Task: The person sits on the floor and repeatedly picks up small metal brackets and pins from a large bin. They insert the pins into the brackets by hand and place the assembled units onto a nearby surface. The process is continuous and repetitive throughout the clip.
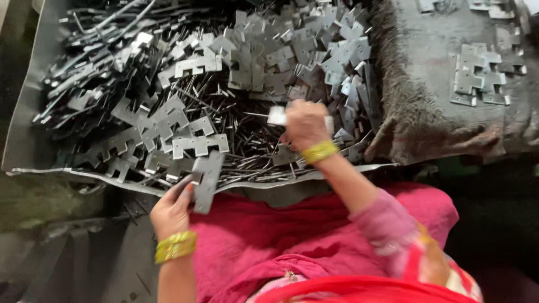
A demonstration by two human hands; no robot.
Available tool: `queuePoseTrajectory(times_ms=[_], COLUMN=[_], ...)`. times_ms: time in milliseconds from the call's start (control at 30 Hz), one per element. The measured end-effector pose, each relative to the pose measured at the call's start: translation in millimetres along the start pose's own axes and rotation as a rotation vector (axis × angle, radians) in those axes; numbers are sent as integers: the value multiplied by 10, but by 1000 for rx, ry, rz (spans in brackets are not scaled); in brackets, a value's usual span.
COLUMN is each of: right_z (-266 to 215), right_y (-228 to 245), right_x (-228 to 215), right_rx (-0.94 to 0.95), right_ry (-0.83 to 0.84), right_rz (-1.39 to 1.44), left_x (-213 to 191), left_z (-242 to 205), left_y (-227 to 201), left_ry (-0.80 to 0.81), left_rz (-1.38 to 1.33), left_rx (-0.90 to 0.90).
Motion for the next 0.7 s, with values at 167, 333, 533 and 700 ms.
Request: queuePoseTrajectory(times_ms=[167,333,533,700], right_z=[-558,-901,-1123,-1146], right_y=[-434,-384,44,356], right_x=[-833,-544,103,-25], right_rx=[154,580,879,746], right_ry=[-214,-384,1,17], right_rz=[527,2105,2374,2718], left_x=[593,1126,1590,1801], left_z=[148,44,-96,-332], left_y=[59,150,184,255], left_ry=[188,338,420,395], left_rz=[-92,-284,-366,-263], left_rx=[64,75,41,201])
Point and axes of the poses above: each hand's wrist, its own z-axis towards the middle knuckle, its own x-axis out of the palm, y = z × x, the point moved 1 cm from there along z, towards the middle knuckle, and after that the axes turned 7 degrees about y, right-handed, at the moved point
